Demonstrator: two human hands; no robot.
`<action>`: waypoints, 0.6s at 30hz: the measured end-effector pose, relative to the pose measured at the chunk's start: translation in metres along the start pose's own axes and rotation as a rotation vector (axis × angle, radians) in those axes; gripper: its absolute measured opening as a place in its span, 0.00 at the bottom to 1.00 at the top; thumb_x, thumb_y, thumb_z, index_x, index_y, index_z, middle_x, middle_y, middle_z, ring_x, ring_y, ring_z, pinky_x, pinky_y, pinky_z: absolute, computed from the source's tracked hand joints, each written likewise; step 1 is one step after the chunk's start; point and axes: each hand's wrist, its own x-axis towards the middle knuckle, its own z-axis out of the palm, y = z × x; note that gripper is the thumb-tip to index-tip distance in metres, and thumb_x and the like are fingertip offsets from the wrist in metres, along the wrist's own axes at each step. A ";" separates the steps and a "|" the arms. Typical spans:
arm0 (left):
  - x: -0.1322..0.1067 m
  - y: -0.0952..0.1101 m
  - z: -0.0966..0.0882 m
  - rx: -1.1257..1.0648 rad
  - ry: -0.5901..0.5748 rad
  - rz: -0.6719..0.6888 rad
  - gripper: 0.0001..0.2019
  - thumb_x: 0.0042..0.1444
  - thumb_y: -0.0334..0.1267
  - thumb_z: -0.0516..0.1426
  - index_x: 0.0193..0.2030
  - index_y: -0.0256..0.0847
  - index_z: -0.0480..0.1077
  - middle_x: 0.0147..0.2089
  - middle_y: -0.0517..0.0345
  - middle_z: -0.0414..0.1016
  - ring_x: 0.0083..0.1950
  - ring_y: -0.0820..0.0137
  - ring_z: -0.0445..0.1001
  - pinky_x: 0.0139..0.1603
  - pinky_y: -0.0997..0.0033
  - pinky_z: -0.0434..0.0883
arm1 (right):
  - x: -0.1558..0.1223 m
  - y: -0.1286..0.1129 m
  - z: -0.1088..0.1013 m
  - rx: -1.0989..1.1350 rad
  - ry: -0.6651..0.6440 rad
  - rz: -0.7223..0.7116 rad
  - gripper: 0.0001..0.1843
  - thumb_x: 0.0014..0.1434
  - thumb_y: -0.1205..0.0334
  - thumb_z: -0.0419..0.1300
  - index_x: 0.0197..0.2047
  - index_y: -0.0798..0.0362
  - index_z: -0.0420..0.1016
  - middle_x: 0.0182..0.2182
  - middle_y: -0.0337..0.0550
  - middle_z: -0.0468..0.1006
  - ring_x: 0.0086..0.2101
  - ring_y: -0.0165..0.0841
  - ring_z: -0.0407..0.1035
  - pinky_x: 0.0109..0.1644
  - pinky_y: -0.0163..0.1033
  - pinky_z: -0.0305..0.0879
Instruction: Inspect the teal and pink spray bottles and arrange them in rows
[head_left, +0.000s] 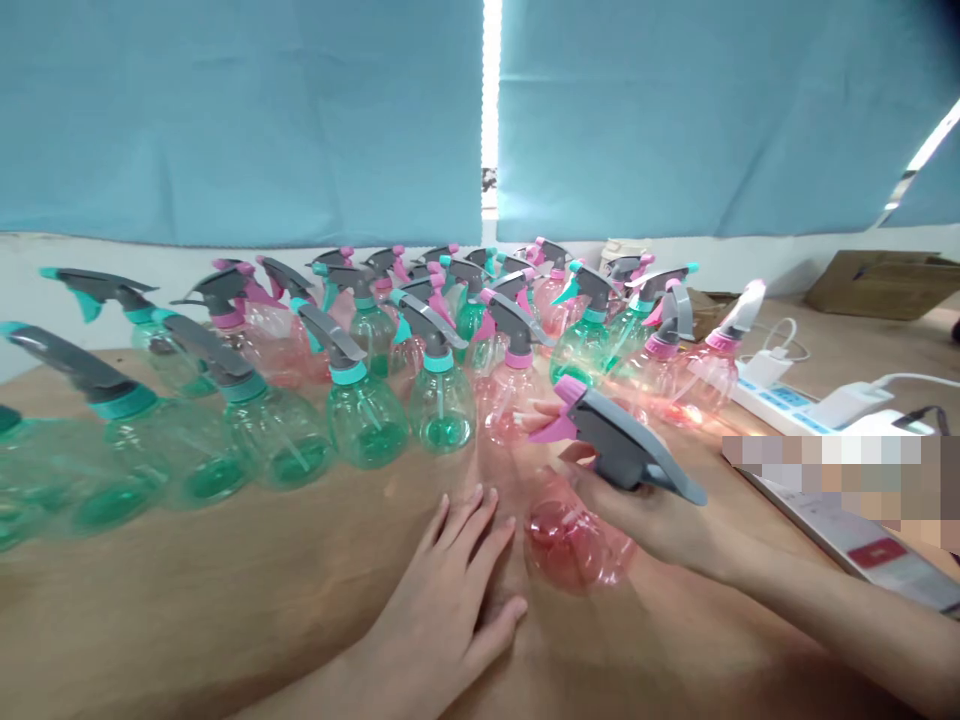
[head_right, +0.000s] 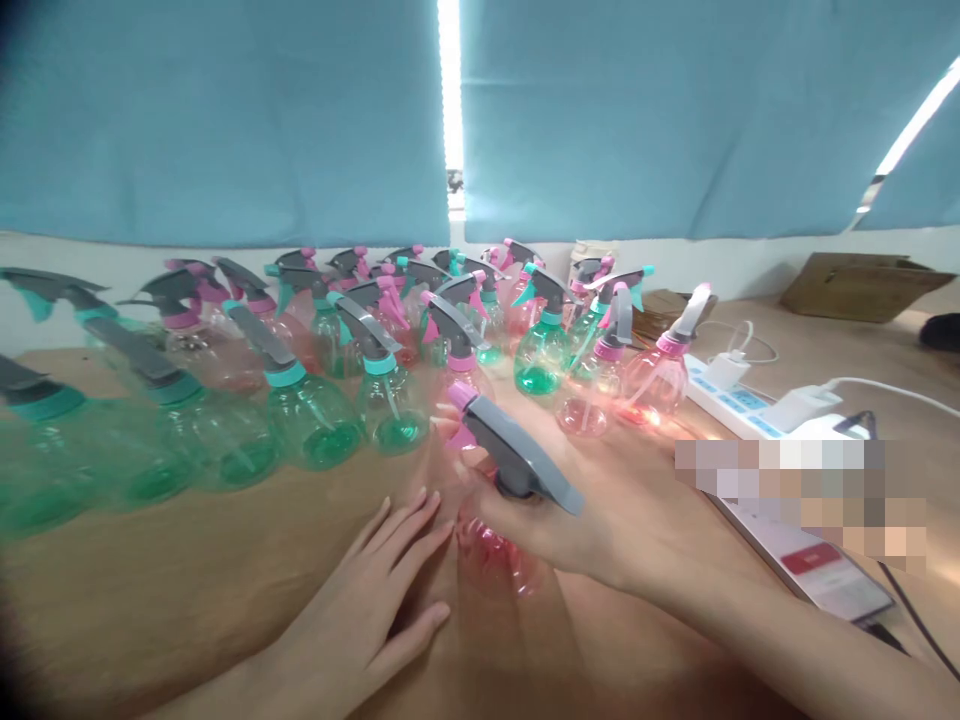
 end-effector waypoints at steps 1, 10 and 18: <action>0.000 0.000 0.000 -0.002 0.000 -0.003 0.27 0.65 0.47 0.52 0.68 0.39 0.57 0.72 0.46 0.51 0.72 0.53 0.49 0.68 0.42 0.53 | 0.000 -0.001 0.000 0.003 -0.005 0.005 0.01 0.59 0.60 0.59 0.37 0.46 0.71 0.24 0.34 0.73 0.23 0.31 0.69 0.25 0.38 0.69; 0.004 0.005 -0.012 0.002 -0.094 -0.026 0.27 0.65 0.47 0.51 0.68 0.37 0.57 0.71 0.44 0.52 0.72 0.53 0.49 0.67 0.40 0.54 | 0.000 -0.007 -0.004 -0.019 -0.095 0.153 0.11 0.57 0.51 0.61 0.41 0.46 0.74 0.40 0.43 0.80 0.39 0.44 0.77 0.43 0.51 0.75; 0.004 0.004 -0.009 0.022 -0.094 -0.017 0.27 0.66 0.47 0.51 0.68 0.36 0.57 0.71 0.43 0.52 0.71 0.52 0.50 0.66 0.39 0.56 | 0.004 -0.013 -0.009 -0.057 -0.173 0.112 0.12 0.58 0.49 0.60 0.42 0.45 0.75 0.39 0.41 0.81 0.40 0.41 0.77 0.42 0.47 0.76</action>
